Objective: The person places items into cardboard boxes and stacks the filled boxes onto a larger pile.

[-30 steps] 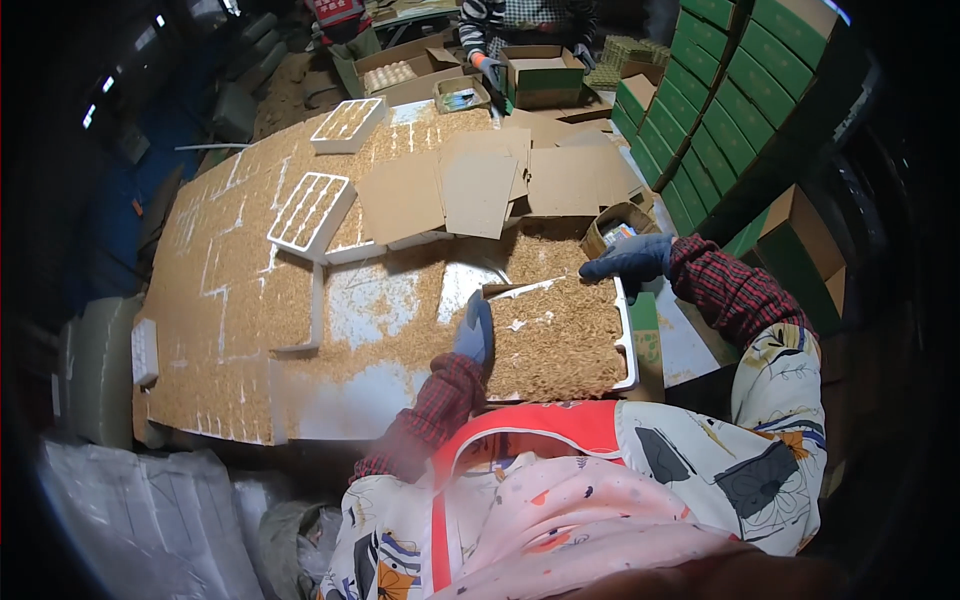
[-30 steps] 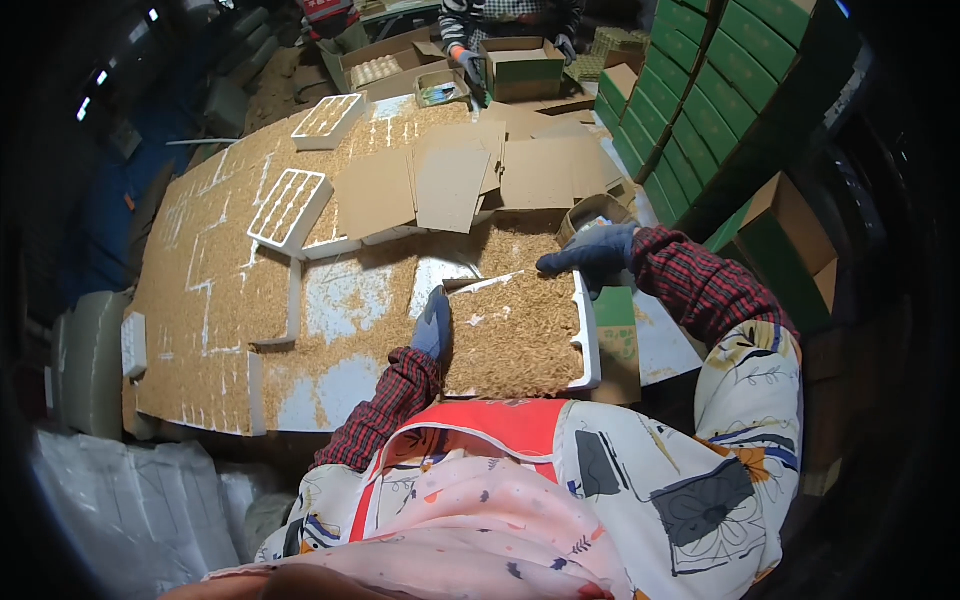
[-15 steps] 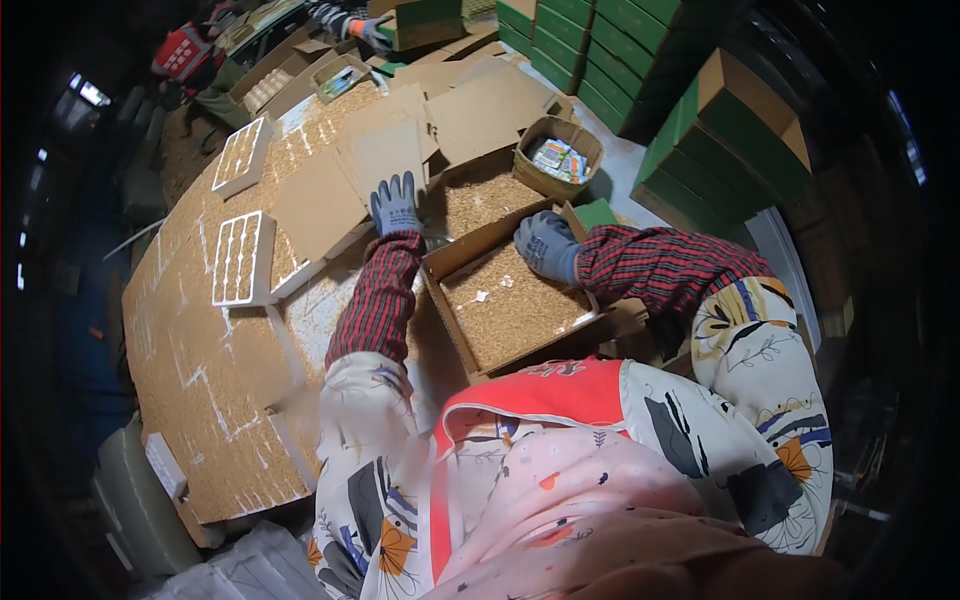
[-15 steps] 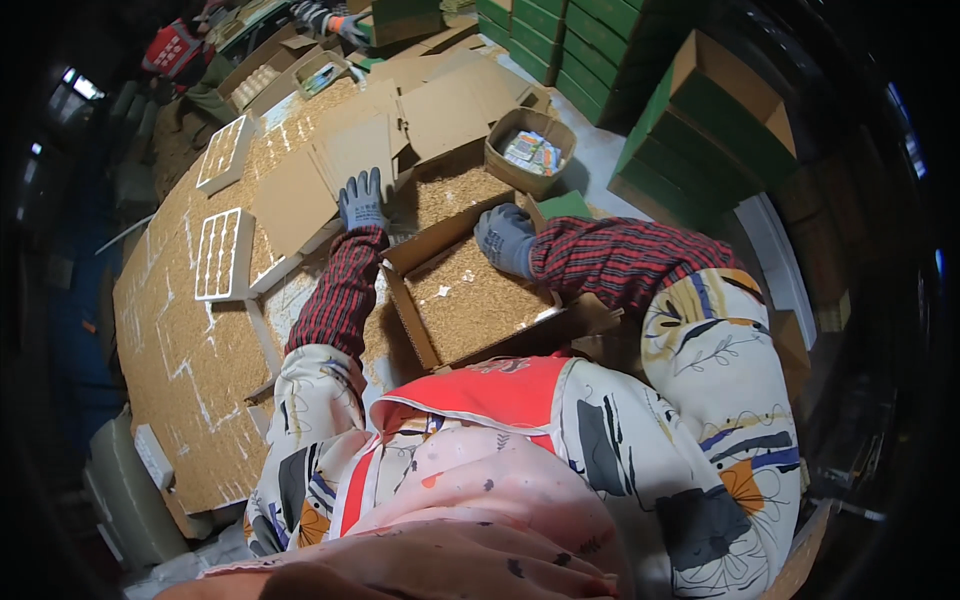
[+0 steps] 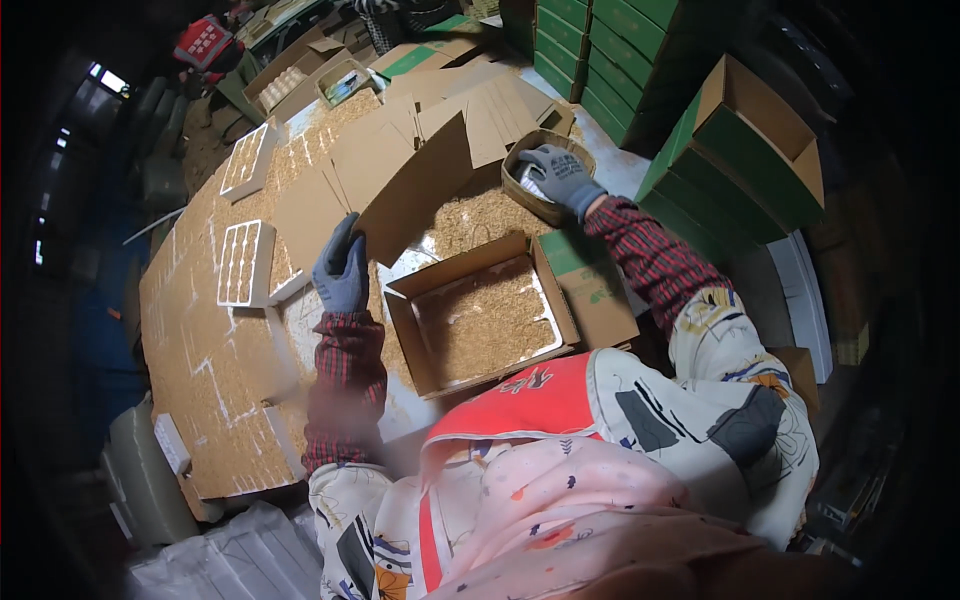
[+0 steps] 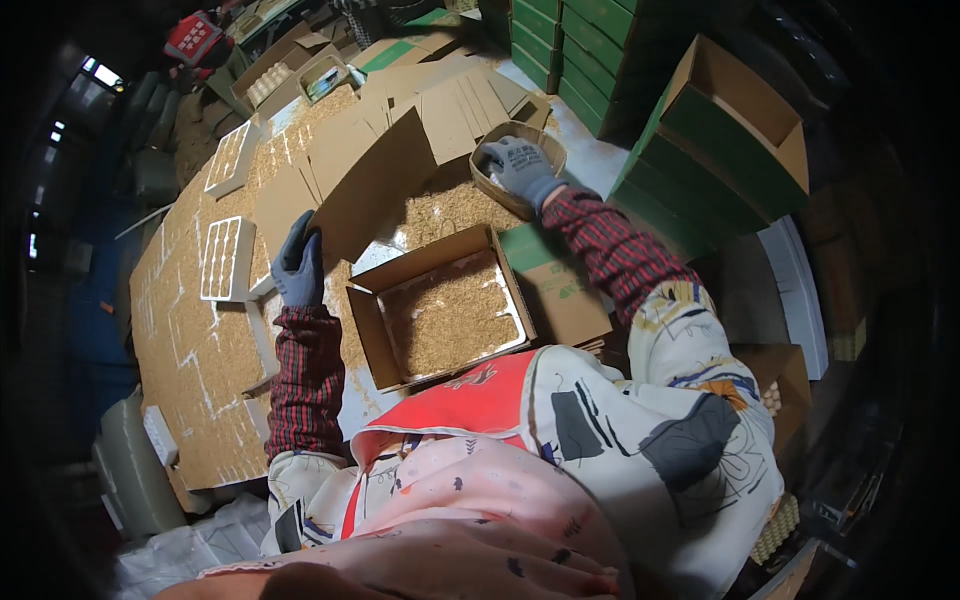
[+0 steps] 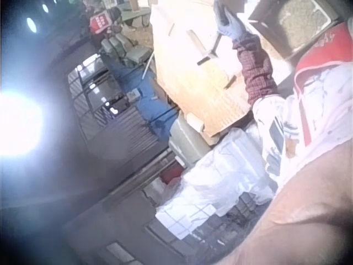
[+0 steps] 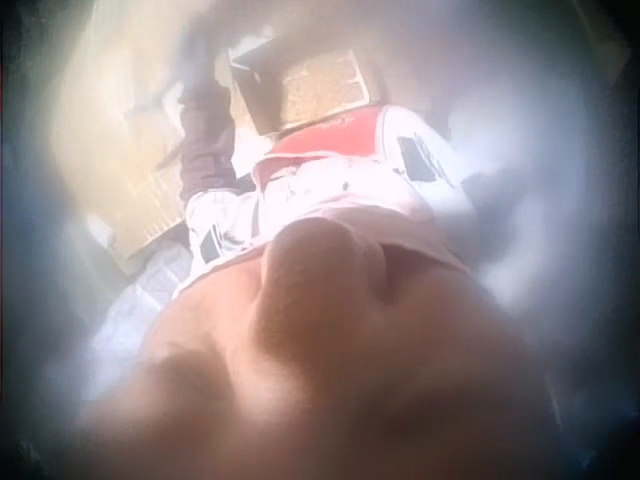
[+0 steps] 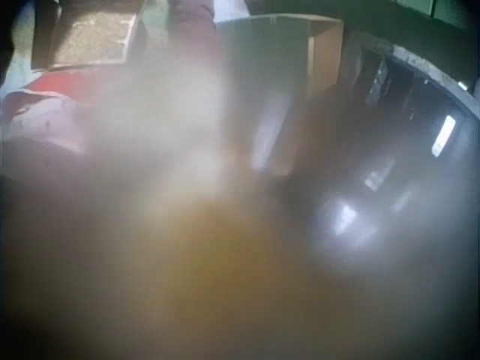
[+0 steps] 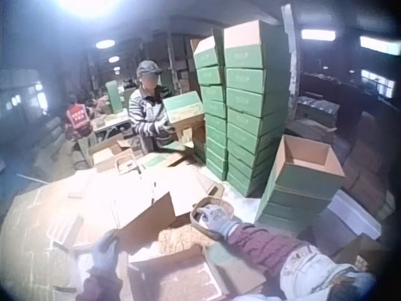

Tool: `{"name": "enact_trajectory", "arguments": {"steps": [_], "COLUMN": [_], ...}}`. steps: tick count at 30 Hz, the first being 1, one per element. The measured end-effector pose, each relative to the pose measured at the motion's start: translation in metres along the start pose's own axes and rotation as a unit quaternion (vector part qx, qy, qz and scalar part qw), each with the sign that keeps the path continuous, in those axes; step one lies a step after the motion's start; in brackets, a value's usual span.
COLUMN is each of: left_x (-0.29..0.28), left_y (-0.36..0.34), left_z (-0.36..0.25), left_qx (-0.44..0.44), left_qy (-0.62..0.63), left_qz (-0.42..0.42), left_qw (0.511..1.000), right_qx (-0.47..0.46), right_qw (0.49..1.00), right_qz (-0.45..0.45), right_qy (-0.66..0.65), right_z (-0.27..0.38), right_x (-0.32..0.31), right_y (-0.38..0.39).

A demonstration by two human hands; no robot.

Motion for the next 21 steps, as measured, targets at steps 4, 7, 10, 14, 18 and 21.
{"name": "enact_trajectory", "arguments": {"steps": [4,7,10,14,18,21], "left_x": [-0.003,-0.007,-0.024,-0.051,-0.041,-0.017], "left_y": [0.051,0.087,0.102,0.111,0.102,0.092], "left_z": [-0.015,-0.002,-0.013,-0.021,-0.02,-0.034], "left_qx": [-0.027,-0.082,-0.097,-0.069,-0.051,-0.054], "left_qy": [0.014,0.045,0.079,0.104,0.066,0.142], "left_qz": [-0.055,-0.101,-0.137,-0.173,-0.146,-0.118], "left_qw": [0.998,0.99,0.983,0.977,0.986,0.981], "right_qx": [0.018,0.024,0.044,0.004,0.065,0.201], "right_qw": [0.945,0.903,0.973,0.989,0.989,0.932], "right_qz": [0.204,0.321,0.184,-0.072,0.079,0.222], "right_qy": [0.255,0.286,0.129,-0.126,0.111,0.206], "right_z": [-0.115,-0.118,-0.114,-0.07,-0.085,-0.095], "right_x": [0.077,0.102,0.068,-0.002,0.026,0.062], "right_y": [-0.036,-0.037,-0.045,-0.024,-0.017,-0.017]}}
Point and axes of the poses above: each hand's wrist, its own y-axis away from the middle knuckle, its own x-axis out of the palm, z = x × y, the point moved 7 cm from there along -y, towards the middle knuckle, and after that the axes turned 11 degrees about -y, right-handed, at the moved point
